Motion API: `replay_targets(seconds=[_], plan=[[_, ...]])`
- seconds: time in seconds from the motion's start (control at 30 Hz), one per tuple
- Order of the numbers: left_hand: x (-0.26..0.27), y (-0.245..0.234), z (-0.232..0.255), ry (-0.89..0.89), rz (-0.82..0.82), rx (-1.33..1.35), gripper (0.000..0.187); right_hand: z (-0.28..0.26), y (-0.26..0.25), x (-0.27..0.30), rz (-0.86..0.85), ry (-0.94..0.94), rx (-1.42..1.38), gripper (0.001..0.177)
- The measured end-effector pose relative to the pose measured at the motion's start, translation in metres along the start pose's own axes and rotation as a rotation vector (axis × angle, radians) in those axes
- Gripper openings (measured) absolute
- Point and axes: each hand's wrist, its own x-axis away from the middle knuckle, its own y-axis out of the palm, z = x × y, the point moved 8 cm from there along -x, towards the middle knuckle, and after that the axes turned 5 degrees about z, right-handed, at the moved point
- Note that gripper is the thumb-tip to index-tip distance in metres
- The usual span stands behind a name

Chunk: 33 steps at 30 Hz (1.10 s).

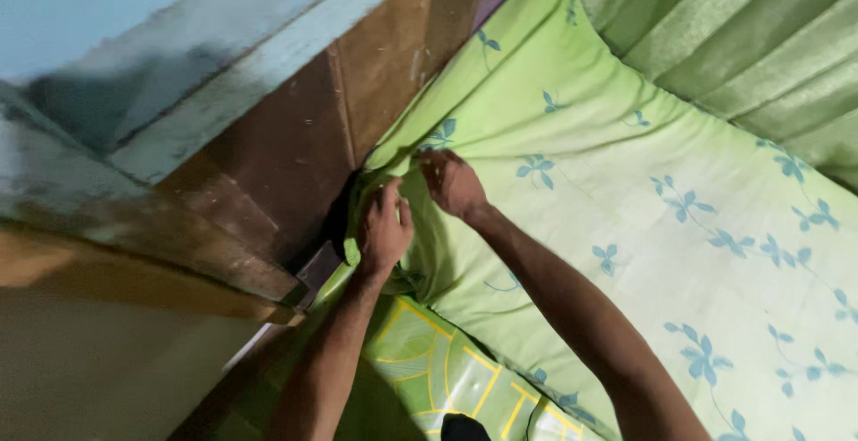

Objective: The person spreads a light green floral sheet over a mattress, tucks the edges under, and smooths the surface. They then place a pink pillow on the bed and briefly handle a green cloth from a nearby table.

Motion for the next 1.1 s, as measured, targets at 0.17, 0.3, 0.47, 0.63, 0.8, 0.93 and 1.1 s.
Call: replay_targets(seconds=[0.17,0.3,0.47,0.63,0.8,0.93,1.1], plan=[[0.017,-0.014,-0.023,-0.124,0.018,-0.119,0.016,-0.056,0.026,-0.036,-0.129,-0.301,0.143,0.03],[0.032,-0.02,-0.042,-0.265,0.117,-0.063,0.015,-0.071,0.054,-0.034,-0.406,-0.075,0.312,0.039],[0.024,-0.025,-0.042,-0.212,0.064,-0.147,0.015,-0.085,0.069,-0.041,-0.494,-0.142,0.365,0.036],[0.016,-0.03,-0.035,-0.238,-0.061,-0.29,0.017,-0.064,0.097,-0.042,-0.573,-0.079,0.488,0.028],[0.03,-0.024,-0.061,-0.489,-0.107,-0.284,0.013,-0.06,0.095,-0.048,-0.415,-0.077,0.257,0.025],[0.076,0.01,-0.1,-0.843,-0.092,-0.132,0.028,-0.045,0.088,-0.057,-0.302,0.013,0.066,0.032],[0.105,0.067,-0.141,-0.991,-0.106,0.05,0.053,-0.031,0.079,-0.058,-0.191,0.132,-0.137,0.017]])
